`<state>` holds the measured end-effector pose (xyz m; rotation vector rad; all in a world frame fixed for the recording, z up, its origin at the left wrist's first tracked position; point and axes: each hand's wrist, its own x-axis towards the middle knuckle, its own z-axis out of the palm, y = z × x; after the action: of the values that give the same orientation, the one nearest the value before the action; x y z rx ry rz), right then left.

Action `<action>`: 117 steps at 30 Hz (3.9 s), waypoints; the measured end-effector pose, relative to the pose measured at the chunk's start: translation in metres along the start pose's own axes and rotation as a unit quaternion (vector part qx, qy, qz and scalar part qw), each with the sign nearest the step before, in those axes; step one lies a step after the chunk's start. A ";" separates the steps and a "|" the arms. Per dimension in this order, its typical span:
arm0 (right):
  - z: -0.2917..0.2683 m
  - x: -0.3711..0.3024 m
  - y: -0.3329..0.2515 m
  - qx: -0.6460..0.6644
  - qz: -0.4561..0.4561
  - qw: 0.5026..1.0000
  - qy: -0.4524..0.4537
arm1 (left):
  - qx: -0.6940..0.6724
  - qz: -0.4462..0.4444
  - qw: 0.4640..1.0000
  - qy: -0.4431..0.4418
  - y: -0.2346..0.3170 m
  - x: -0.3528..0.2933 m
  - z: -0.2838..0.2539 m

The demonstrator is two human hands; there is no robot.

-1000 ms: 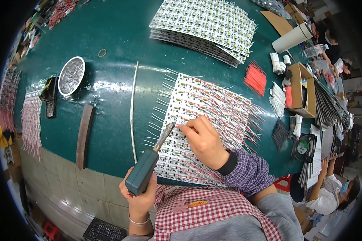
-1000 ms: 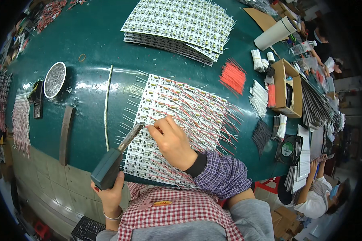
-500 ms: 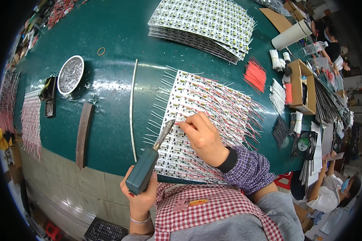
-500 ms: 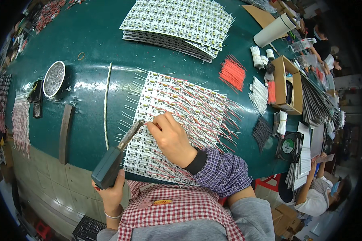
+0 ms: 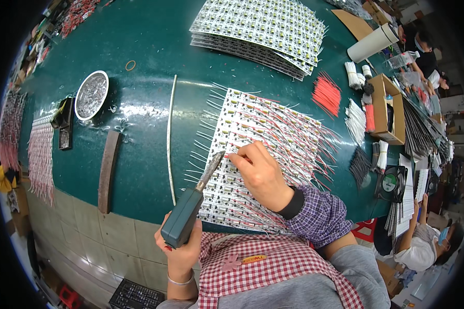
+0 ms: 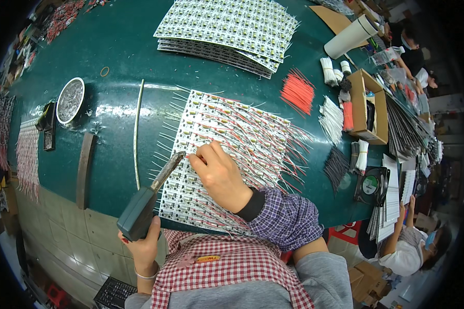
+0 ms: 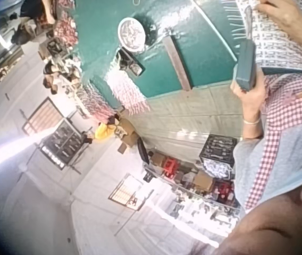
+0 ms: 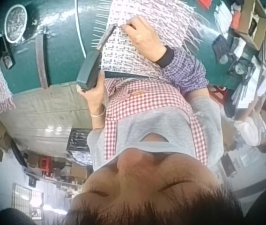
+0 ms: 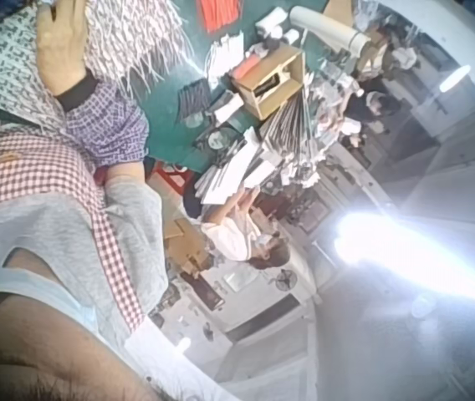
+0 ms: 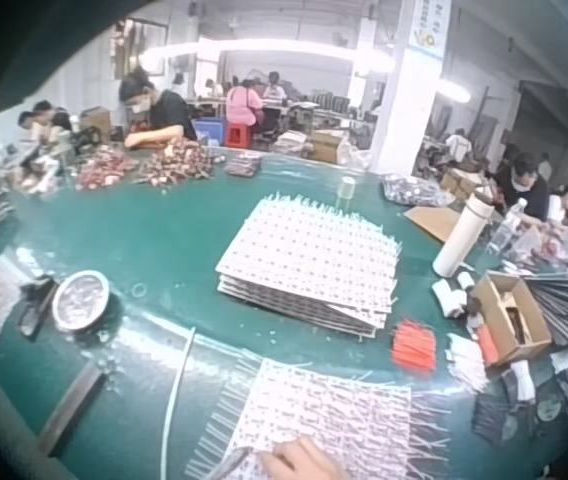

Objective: The person aligns wires on circuit boards by hand and using a stick, then solders the connections onto the boards using a soldering tool.

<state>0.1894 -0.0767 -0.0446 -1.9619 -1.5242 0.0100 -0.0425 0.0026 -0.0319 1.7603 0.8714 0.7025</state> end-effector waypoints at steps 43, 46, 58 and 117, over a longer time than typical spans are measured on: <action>0.003 -0.010 -0.013 0.010 -0.014 1.000 0.024 | 0.082 0.011 0.995 0.051 -0.017 -0.025 -0.010; 0.003 -0.011 -0.014 0.009 -0.011 1.000 0.011 | 0.084 0.021 0.996 0.038 -0.017 -0.023 -0.010; 0.002 -0.011 -0.017 -0.007 -0.012 1.000 -0.004 | 0.034 -0.015 0.999 -0.026 0.001 -0.011 -0.011; 0.007 -0.023 -0.031 -0.001 -0.005 1.000 0.006 | 0.008 -0.082 0.996 0.035 -0.002 -0.038 -0.026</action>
<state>0.1521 -0.0898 -0.0432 -1.9519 -1.5257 -0.0075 -0.0856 -0.0141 -0.0280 1.6637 1.0594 0.6531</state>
